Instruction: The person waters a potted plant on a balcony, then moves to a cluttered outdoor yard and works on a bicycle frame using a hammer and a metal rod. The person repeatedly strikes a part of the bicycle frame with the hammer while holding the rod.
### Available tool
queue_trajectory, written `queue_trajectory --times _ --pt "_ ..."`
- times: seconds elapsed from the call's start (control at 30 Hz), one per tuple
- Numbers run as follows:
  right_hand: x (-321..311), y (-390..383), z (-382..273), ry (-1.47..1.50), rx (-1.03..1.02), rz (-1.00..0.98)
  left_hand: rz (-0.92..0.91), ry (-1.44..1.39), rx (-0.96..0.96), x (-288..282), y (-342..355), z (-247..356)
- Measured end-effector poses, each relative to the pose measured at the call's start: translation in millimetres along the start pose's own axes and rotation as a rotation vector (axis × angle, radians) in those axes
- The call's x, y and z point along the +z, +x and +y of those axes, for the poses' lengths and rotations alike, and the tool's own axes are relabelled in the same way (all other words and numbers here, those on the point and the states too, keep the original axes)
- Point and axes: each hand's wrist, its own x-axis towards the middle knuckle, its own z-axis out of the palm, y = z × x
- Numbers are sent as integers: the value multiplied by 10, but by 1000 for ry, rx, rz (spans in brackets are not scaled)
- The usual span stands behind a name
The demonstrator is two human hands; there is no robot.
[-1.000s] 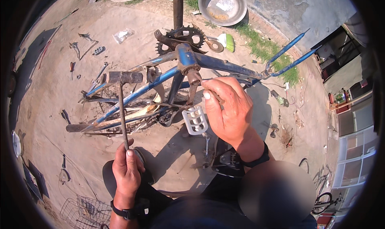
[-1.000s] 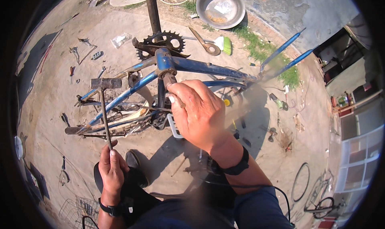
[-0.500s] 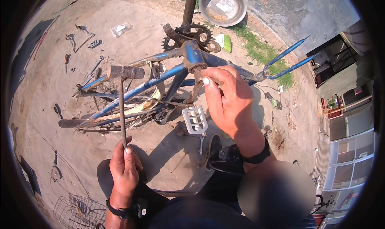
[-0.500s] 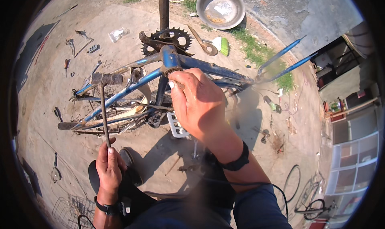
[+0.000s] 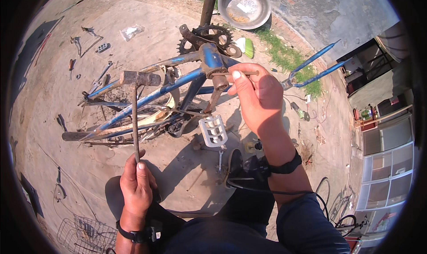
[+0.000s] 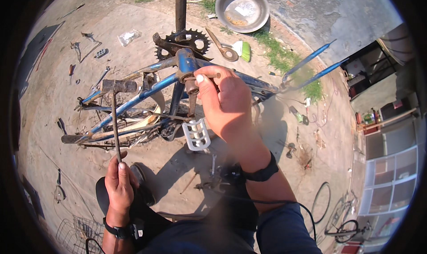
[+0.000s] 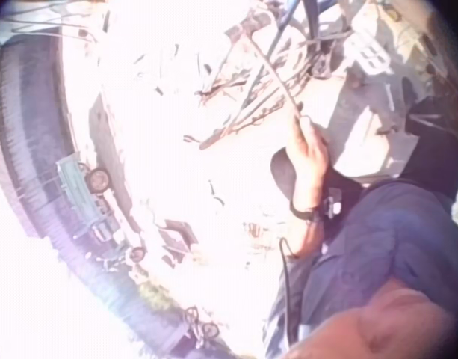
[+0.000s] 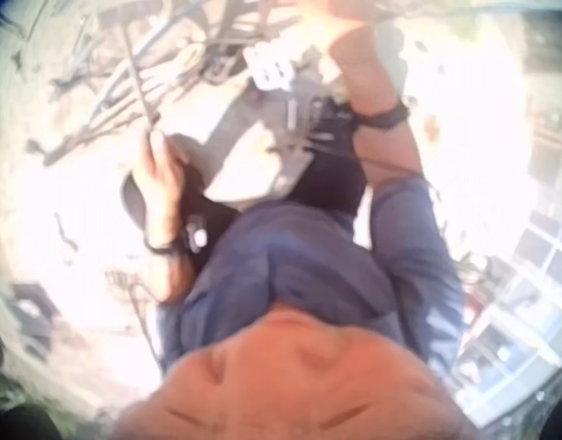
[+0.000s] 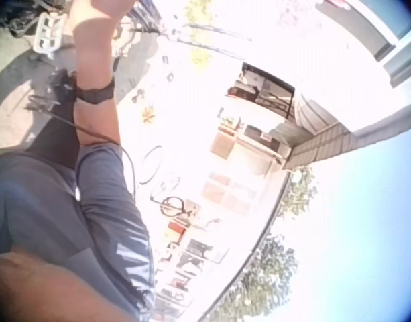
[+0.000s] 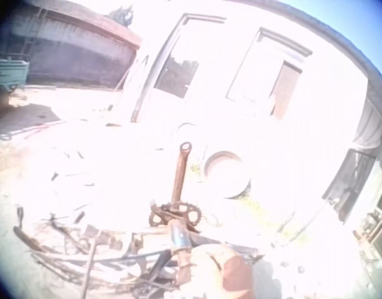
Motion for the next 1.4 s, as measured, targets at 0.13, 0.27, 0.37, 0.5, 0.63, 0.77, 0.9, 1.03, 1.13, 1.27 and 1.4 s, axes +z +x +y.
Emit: queue_trajectory --times 0.13,0.27,0.37,0.5,0.63,0.77,0.9,1.03,1.13,1.27,1.4 --pt "-25 -88 -20 91 20 46 8 -11 16 -3 -1 -33" --pt "-111 -221 -81 -137 -222 -64 5 -12 22 -1 2 -35" --pt "-92 -372 -172 3 -196 -254 8 -24 16 -19 3 -38" --pt "15 -565 -127 350 0 -451 9 -39 -1 -7 4 -18" --pt "-34 -583 -136 507 237 -558 14 -21 0 8 10 -33" --pt "2 -562 -69 472 305 -489 4 -18 -9 24 11 -30" --pt "202 -603 74 771 424 -258 -5 -24 -17 50 19 -45" --pt "387 -595 61 1057 479 -246 0 -1 -15 52 21 -43" --pt "504 -626 9 1174 539 -198 -11 -12 -18 49 23 -42" --pt "599 -622 -27 1245 554 -127 -9 -4 -21 53 26 -51" --pt "651 -602 4 1246 495 -104 -16 12 -15 54 35 -50"
